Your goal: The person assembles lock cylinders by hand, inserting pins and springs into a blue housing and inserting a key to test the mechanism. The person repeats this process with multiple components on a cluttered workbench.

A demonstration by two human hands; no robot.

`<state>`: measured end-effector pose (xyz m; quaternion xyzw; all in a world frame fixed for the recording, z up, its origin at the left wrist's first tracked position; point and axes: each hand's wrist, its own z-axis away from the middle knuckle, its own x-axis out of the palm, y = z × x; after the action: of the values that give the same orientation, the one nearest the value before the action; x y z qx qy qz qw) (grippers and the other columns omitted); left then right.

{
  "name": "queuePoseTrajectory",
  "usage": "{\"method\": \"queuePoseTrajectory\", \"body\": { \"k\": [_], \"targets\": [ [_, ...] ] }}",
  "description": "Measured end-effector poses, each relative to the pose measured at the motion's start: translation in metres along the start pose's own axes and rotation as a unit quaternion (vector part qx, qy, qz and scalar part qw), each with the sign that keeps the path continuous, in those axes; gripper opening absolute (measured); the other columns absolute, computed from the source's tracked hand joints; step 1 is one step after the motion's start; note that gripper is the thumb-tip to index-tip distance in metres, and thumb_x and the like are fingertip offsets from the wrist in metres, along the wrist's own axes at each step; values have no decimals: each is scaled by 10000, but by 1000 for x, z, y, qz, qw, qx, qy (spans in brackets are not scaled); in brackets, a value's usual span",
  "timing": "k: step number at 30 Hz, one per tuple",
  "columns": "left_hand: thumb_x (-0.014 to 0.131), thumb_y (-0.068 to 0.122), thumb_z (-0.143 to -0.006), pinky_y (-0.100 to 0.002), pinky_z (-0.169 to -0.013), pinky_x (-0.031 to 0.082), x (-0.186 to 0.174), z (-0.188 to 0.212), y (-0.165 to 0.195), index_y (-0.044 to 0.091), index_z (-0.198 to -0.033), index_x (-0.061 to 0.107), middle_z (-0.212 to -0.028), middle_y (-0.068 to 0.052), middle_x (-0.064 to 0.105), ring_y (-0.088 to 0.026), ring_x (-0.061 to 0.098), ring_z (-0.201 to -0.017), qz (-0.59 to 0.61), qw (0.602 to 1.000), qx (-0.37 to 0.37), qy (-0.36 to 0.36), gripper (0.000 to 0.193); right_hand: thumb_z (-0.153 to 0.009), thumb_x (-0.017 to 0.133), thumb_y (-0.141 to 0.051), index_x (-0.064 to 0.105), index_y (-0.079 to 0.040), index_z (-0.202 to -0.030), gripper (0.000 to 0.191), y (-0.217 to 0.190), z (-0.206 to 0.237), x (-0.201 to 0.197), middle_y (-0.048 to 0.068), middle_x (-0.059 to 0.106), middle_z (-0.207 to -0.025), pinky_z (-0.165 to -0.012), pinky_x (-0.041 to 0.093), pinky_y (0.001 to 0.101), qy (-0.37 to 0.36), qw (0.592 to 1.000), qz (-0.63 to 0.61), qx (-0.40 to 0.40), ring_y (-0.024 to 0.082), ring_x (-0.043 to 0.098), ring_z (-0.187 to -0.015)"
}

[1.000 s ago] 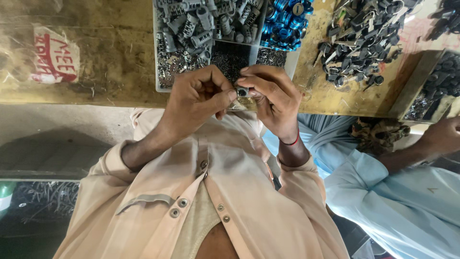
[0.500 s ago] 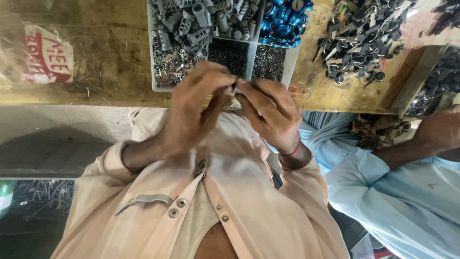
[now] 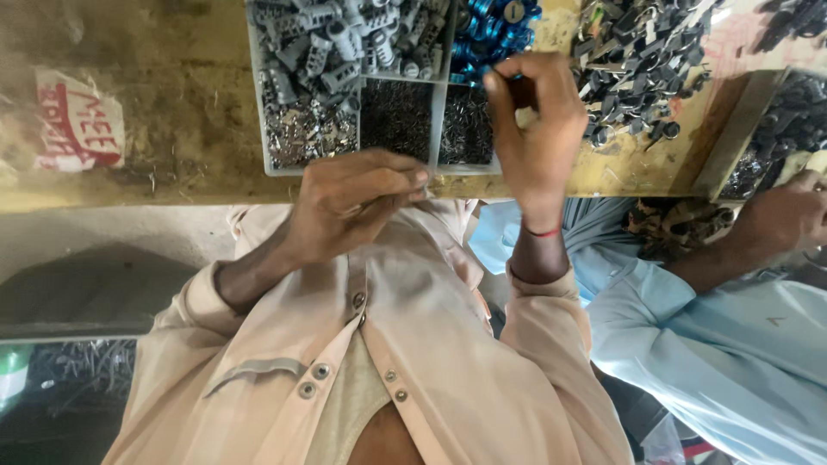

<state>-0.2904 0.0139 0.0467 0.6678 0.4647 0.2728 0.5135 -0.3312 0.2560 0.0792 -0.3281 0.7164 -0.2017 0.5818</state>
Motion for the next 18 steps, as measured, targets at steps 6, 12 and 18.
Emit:
{"method": "queuePoseTrajectory", "body": {
  "k": [6, 12, 18],
  "targets": [
    [750, 69, -985, -389, -957, 657, -9, -10, 1, 36, -1054, 609, -1314, -159, 618, -310, 666, -1231, -296, 940, 159, -62, 161, -1073, 615, 75, 650, 42, -1238, 172, -26, 35, -8, 114, 638, -1108, -728, 607, 286, -207, 875, -406, 160, 180, 709, -850],
    [732, -1, -915, -449, -987, 639, -23, -15, 8, -32, -1111, 596, -1320, -214, 624, -373, 691, -1184, -258, 946, 180, -75, 241, -1138, 595, 54, 500, 10, -1193, 118, -12, 62, 13, 120, 614, -1009, -635, 579, 280, -182, 828, -488, 206, 168, 684, -772],
    [816, 0, -915, -346, -843, 589, 2, -10, 28, -1, -1222, 699, -1128, -123, 752, -259, 708, -1004, -145, 987, 1, 76, 329, -1195, 517, -74, 310, -62, -1299, 232, -55, 55, 22, 103, 569, -1075, -645, 526, 230, -149, 747, -600, 244, 111, 605, -849]
  ]
}}
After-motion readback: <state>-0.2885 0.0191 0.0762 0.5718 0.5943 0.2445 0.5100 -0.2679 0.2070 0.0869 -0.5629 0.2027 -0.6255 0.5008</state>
